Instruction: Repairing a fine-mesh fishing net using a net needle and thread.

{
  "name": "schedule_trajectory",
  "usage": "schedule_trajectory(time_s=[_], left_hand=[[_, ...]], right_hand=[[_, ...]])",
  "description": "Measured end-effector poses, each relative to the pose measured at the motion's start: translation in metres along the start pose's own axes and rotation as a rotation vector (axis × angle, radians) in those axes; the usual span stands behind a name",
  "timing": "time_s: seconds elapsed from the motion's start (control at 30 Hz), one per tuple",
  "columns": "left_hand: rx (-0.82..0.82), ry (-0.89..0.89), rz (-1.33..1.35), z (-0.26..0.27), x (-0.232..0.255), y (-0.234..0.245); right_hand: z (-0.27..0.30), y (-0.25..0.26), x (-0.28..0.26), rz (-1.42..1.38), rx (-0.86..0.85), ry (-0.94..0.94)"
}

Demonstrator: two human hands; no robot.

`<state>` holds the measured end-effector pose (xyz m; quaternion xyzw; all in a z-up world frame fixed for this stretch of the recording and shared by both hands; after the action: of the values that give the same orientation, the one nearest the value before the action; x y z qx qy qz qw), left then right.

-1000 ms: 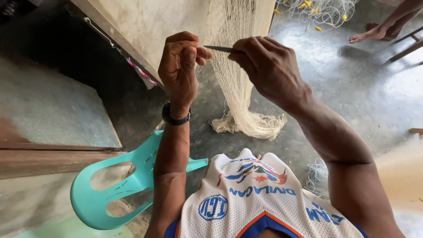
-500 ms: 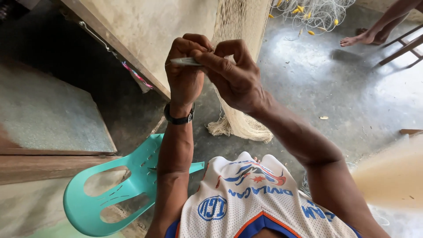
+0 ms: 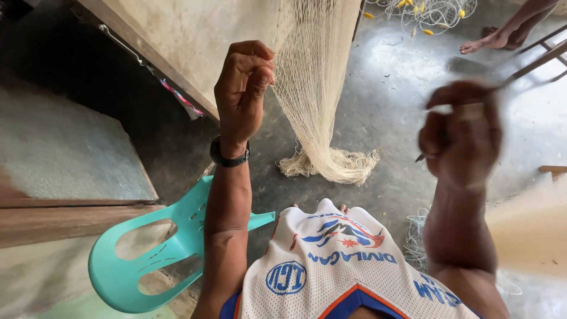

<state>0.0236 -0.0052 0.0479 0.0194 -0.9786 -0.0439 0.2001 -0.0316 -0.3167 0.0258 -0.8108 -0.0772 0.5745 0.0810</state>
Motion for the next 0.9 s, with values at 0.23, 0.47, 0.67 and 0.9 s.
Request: schedule_trajectory(time_s=[0.23,0.47,0.67,0.9], left_hand=[[-0.172,0.028,-0.045,-0.003,-0.001,0.011],[-0.097,0.091,-0.031,0.002,0.000,0.016],[-0.176,0.074,-0.243,0.005,0.004,0.022],[-0.226,0.027,-0.302,0.006,0.001,0.028]], right_hand=[[0.051,-0.015,0.064,0.482,-0.739,-0.177],[0.053,-0.008,0.024,0.126,-0.694,-0.059],[0.068,-0.032,0.028,0.203,-0.791,0.090],[0.101,-0.038,0.095,0.397,-0.825,0.077]])
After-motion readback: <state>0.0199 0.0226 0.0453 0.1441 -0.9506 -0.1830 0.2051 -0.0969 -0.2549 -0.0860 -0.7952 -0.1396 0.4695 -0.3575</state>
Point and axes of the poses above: each hand's wrist, its own z-axis away from the middle knuckle, its own y-axis out of the back of the hand, x = y × z, the point moved 2 cm from there along -z, towards the middle knuckle, and after that the axes turned 14 degrees about -y, right-handed, at the moved point
